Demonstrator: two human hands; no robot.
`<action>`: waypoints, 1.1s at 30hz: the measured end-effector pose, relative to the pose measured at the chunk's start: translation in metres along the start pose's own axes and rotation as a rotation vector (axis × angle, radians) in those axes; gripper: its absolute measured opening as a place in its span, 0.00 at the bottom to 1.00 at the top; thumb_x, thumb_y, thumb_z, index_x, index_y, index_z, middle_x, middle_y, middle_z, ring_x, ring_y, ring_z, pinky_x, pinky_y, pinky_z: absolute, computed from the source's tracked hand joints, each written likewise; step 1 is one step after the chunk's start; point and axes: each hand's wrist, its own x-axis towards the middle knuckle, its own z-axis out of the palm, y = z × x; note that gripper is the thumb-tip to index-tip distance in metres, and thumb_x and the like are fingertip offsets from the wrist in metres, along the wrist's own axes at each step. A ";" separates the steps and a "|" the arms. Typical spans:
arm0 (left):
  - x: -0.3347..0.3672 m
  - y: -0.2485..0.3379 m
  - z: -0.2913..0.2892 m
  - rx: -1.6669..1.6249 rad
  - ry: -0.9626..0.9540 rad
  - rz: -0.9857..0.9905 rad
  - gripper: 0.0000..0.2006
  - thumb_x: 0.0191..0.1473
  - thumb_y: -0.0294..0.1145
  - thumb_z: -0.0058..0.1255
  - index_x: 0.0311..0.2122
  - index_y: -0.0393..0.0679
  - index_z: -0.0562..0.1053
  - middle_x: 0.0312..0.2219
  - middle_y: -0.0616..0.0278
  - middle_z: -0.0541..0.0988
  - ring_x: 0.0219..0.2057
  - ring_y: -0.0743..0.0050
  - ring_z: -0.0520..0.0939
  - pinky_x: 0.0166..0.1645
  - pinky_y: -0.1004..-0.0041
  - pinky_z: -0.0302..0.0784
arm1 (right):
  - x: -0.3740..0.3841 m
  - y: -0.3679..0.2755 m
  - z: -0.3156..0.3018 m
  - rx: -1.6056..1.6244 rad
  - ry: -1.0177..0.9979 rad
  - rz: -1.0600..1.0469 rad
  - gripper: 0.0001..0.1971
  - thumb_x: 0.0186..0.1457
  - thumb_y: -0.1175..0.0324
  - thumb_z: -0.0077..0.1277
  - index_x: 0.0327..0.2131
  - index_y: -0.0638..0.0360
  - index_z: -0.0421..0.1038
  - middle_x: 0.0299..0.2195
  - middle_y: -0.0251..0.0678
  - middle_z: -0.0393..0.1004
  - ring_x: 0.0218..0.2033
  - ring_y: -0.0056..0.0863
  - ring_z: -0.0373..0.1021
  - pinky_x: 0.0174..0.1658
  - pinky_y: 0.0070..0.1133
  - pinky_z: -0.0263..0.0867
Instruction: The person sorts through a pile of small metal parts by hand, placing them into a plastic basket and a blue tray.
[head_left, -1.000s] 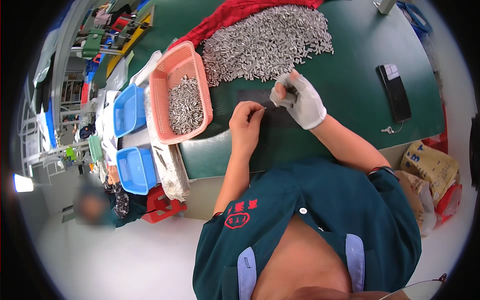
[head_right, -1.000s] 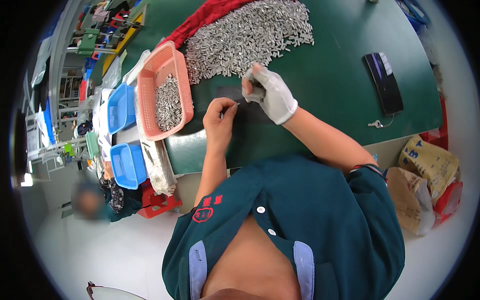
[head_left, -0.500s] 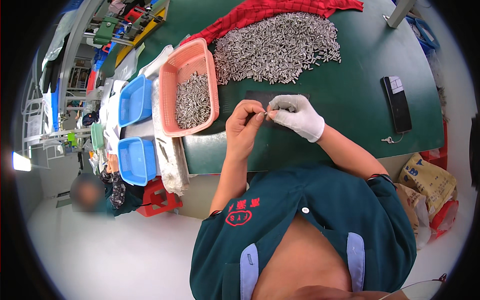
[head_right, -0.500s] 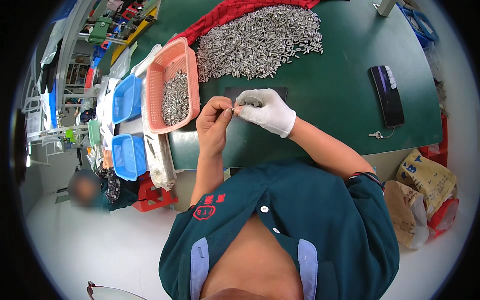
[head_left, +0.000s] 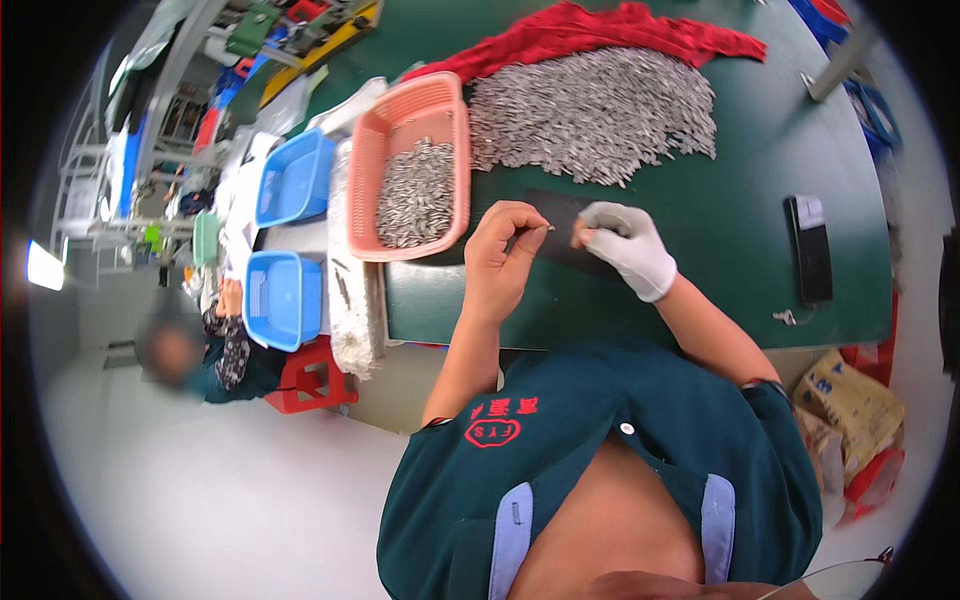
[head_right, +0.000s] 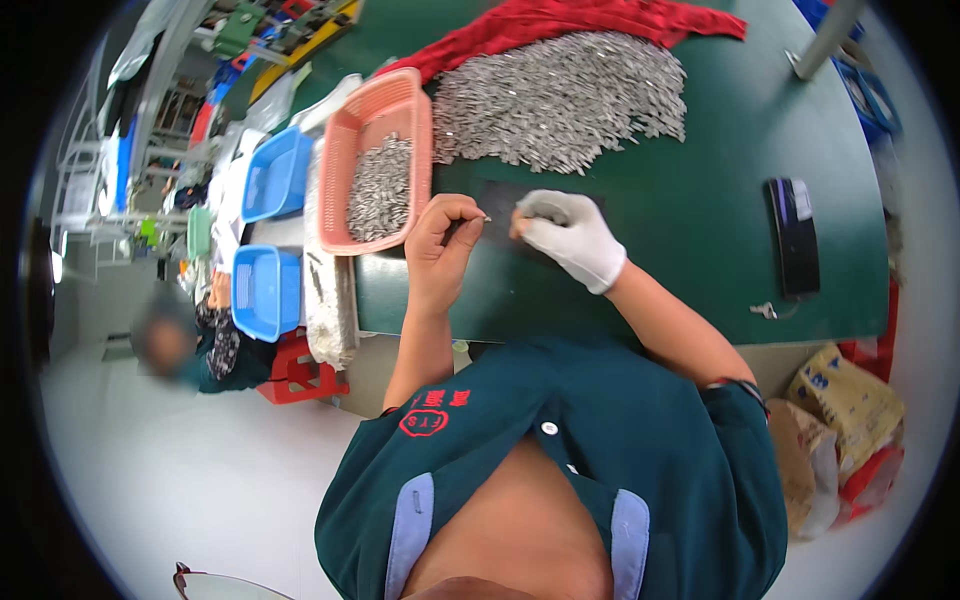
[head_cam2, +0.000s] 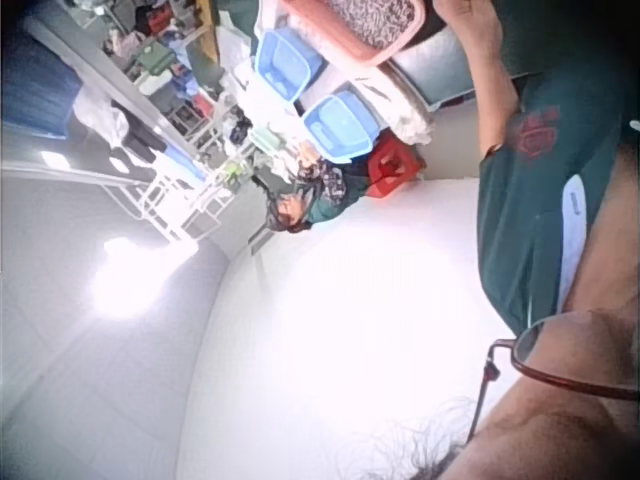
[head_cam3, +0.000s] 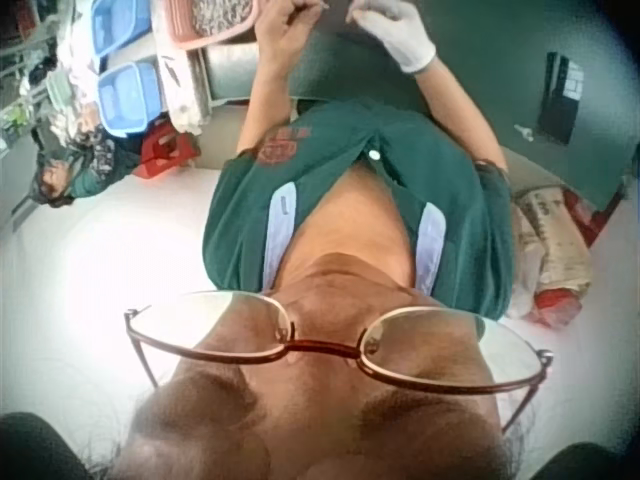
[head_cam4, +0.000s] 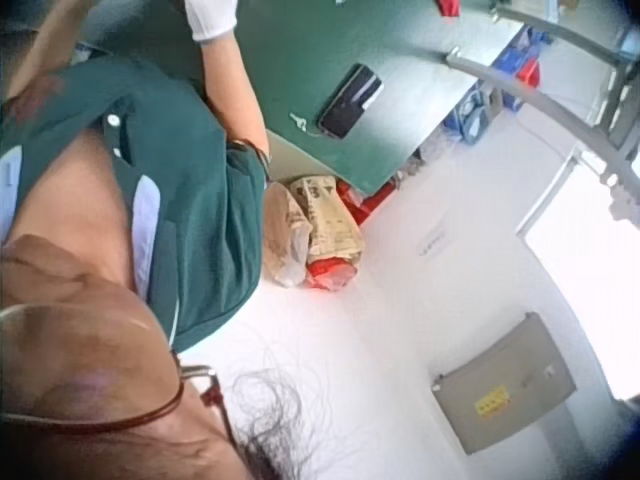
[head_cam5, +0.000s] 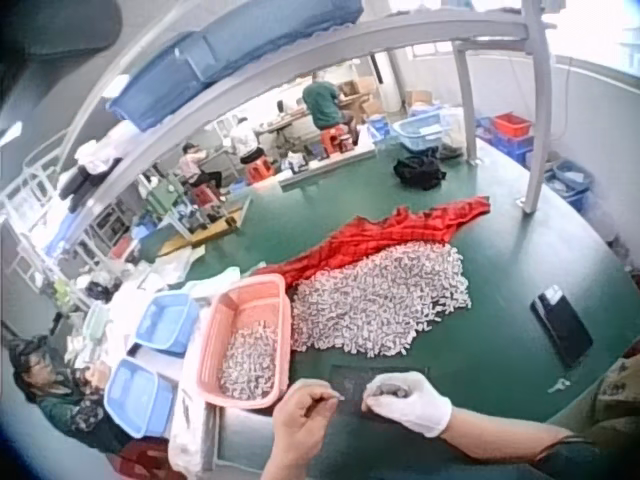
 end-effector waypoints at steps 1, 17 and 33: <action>0.003 0.004 -0.009 0.136 0.083 0.055 0.04 0.48 0.17 0.52 0.30 0.36 0.72 0.28 0.62 0.73 0.29 0.75 0.72 0.34 0.79 0.66 | -0.001 -0.002 -0.002 -0.009 -0.007 0.031 0.06 0.52 0.70 0.51 0.30 0.63 0.71 0.27 0.29 0.72 0.29 0.13 0.64 0.31 0.13 0.58; 0.035 -0.019 -0.013 0.475 0.105 0.102 0.07 0.48 0.19 0.51 0.34 0.37 0.75 0.28 0.54 0.75 0.32 0.59 0.77 0.38 0.70 0.72 | -0.006 -0.007 0.001 0.019 0.019 0.086 0.04 0.54 0.72 0.49 0.30 0.62 0.70 0.25 0.26 0.70 0.24 0.08 0.58 0.26 0.11 0.54; 0.066 -0.102 -0.004 0.846 0.084 0.085 0.08 0.44 0.21 0.55 0.32 0.37 0.72 0.29 0.52 0.74 0.30 0.52 0.76 0.36 0.62 0.72 | -0.009 -0.012 0.001 0.048 -0.023 0.186 0.04 0.53 0.71 0.49 0.29 0.62 0.70 0.26 0.26 0.71 0.26 0.10 0.61 0.30 0.12 0.58</action>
